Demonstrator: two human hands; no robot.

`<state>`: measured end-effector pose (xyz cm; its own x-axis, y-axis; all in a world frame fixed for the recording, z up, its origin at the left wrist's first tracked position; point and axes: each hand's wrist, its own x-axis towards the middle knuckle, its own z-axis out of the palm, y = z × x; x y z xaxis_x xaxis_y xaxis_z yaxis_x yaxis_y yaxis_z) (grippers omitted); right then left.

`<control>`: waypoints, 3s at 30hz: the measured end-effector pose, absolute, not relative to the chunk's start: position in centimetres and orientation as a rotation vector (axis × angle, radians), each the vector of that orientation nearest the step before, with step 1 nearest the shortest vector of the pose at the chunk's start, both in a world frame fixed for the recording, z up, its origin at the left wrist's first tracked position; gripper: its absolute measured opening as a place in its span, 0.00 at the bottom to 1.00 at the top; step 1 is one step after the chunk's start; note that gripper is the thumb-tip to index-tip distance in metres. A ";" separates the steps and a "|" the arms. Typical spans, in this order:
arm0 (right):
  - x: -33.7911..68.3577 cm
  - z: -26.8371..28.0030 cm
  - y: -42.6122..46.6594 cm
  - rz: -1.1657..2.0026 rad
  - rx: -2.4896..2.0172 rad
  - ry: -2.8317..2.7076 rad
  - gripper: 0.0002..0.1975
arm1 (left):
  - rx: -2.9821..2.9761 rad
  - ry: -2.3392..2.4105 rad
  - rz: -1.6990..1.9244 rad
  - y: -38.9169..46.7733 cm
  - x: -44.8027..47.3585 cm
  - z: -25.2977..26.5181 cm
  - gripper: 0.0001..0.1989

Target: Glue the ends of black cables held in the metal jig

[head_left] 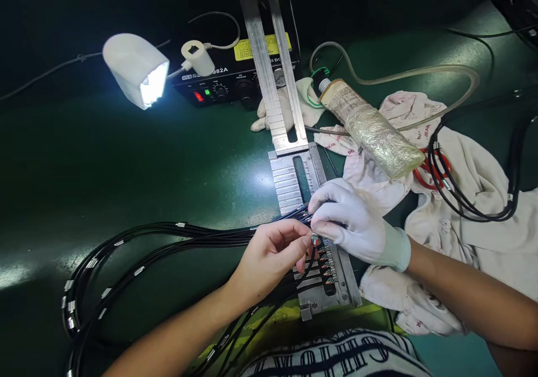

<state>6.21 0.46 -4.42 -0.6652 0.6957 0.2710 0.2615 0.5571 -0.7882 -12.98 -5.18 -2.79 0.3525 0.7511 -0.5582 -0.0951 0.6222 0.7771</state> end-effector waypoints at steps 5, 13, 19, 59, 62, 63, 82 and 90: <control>6.1 -4.3 0.5 0.997 -0.750 -2.186 0.08 | 0.705 1.039 0.597 -5.2 -12.8 -2.3 0.12; 6.2 -4.0 0.4 1.001 -0.759 -2.139 0.07 | 0.862 1.177 0.633 -5.4 -12.7 -1.6 0.11; 6.3 -4.0 0.4 1.005 -0.736 -2.136 0.07 | 0.854 1.169 0.630 -5.3 -12.8 -1.8 0.11; 6.1 -4.0 0.1 1.023 -0.646 -2.134 0.07 | 0.758 1.099 0.687 -5.6 -12.5 -2.2 0.10; 6.1 -4.0 0.1 1.046 -0.644 -2.131 0.07 | 0.710 1.092 0.667 -5.7 -12.5 -2.5 0.09; 6.1 -4.0 0.1 1.056 -0.648 -2.130 0.07 | 0.696 1.089 0.660 -5.7 -12.6 -2.6 0.09; 6.4 -4.3 0.2 1.042 -0.651 -2.098 0.06 | 0.851 1.117 0.706 -5.7 -12.6 -2.1 0.06; 6.7 -4.0 0.4 0.936 -0.642 -2.060 0.04 | 1.403 1.211 0.972 -7.2 -12.7 -2.5 0.10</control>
<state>6.67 0.39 -4.05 -0.5773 0.6902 0.4363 0.1251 0.6028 -0.7881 -12.71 -7.18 -2.46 0.1752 0.9839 -0.0348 0.1790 0.0029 0.9838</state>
